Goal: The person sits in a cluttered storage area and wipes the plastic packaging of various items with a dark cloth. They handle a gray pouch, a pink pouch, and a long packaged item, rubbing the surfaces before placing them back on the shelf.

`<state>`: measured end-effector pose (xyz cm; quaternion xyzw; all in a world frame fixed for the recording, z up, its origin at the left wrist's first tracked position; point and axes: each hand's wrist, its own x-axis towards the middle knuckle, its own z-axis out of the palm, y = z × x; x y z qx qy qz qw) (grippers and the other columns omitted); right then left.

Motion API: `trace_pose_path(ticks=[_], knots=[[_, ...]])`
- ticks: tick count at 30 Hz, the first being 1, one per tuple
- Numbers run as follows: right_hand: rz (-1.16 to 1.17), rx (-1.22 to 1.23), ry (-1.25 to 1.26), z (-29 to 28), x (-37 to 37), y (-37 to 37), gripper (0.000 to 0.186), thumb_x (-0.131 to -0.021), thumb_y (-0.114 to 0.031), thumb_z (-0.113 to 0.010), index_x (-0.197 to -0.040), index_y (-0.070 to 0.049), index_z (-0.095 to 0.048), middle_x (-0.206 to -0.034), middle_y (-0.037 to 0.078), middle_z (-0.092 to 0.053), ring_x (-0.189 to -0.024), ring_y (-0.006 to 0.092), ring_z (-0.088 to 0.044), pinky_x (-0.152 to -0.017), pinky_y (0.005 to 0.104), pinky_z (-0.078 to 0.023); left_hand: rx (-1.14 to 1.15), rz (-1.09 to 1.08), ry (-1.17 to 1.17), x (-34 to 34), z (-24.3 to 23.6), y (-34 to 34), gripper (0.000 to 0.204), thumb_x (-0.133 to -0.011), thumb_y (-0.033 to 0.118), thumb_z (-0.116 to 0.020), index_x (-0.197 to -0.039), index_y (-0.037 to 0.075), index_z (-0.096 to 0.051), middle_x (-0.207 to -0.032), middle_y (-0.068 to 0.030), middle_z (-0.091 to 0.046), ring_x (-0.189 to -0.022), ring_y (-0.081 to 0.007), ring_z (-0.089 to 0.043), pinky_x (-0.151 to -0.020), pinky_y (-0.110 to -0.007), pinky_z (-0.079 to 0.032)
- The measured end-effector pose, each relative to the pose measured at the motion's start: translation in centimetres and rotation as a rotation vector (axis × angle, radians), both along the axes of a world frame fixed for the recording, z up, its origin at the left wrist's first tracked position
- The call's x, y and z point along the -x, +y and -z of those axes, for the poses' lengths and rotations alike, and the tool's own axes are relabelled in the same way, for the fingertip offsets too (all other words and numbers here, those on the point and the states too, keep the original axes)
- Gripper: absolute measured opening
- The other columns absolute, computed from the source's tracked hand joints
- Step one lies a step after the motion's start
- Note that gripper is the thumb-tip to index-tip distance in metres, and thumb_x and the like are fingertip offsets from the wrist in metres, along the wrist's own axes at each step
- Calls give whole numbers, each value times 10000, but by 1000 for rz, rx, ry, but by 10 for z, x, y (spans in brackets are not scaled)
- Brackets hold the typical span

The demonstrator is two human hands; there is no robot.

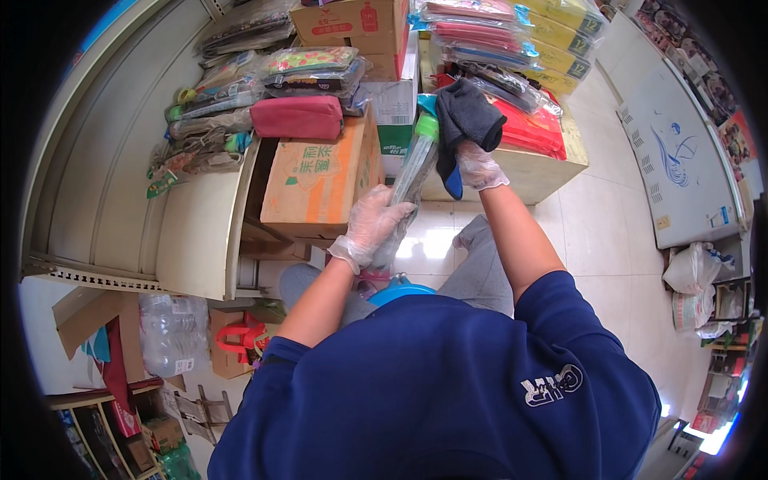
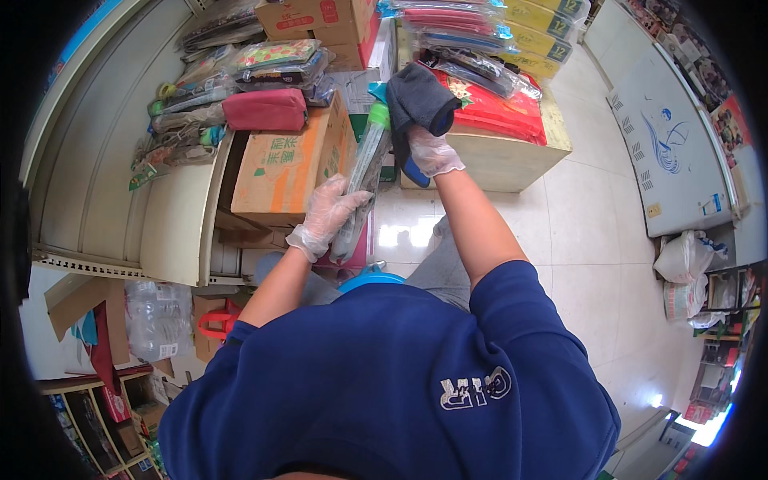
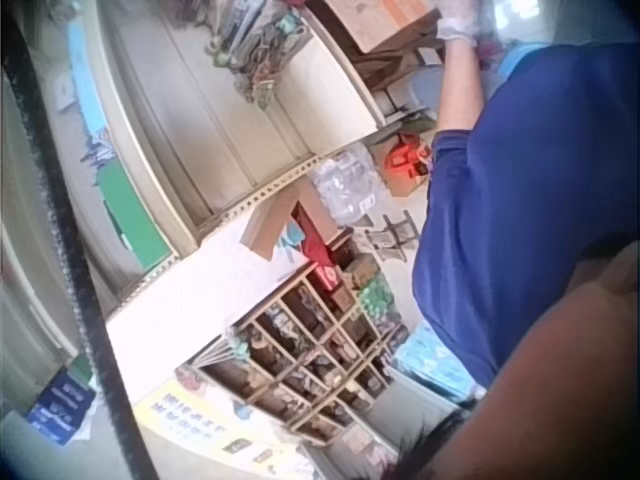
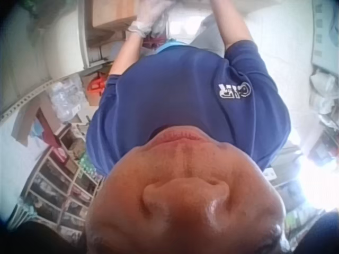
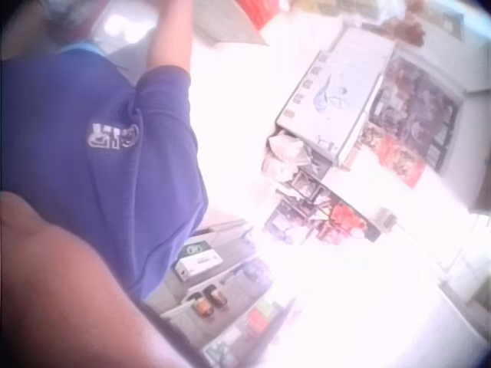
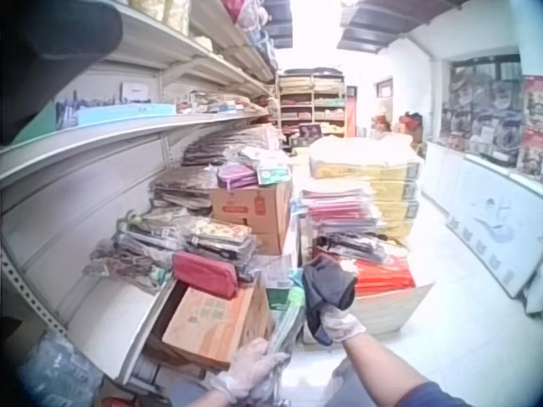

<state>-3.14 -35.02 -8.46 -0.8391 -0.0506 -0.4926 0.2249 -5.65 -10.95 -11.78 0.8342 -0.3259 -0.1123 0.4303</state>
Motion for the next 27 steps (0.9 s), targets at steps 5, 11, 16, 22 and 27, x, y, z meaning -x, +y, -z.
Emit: trace_pose_path(ticks=[5,11,16,22,27], knots=[[-91,-166,23,1,1,-12,162,-858,-214,-577,-855,-60,-627,-809,100,-635,-773,271,-622,-736,357,-499,-1,28,-48,2,-5,-1,299,-839,273,-680,-950,-5,-685,-863,-165,-574,-844,-305,-591,-772,-379,-459],[-315,-622,90,0,0,-18,222,-927,-236,-532,-844,-47,-614,-834,83,-644,-778,235,-622,-760,330,-504,26,26,2,2,-7,-9,302,-847,298,-673,-937,10,-685,-858,-173,-572,-857,-334,-591,-768,-390,-455],[-868,-1134,7,28,-32,-112,210,-988,-205,-485,-1000,-27,-596,-924,83,-650,-821,187,-606,-779,309,-506,-62,59,-34,8,8,0,328,-849,324,-660,-935,8,-681,-863,-183,-573,-858,-348,-588,-773,-412,-450],[-340,-79,443,11,-18,-108,251,-814,-56,-672,-1053,-40,-596,-849,5,-628,-887,165,-564,-865,292,-488,-141,63,-25,7,8,6,316,-852,344,-646,-977,57,-687,-910,-179,-592,-898,-379,-598,-805,-458,-468],[-392,-146,526,15,-4,-81,456,-651,-31,-769,-1072,-74,-597,-922,32,-608,-881,192,-564,-818,306,-483,-217,59,-29,6,8,1,327,-852,354,-641,-967,51,-684,-915,-178,-597,-908,-378,-599,-812,-455,-470]])
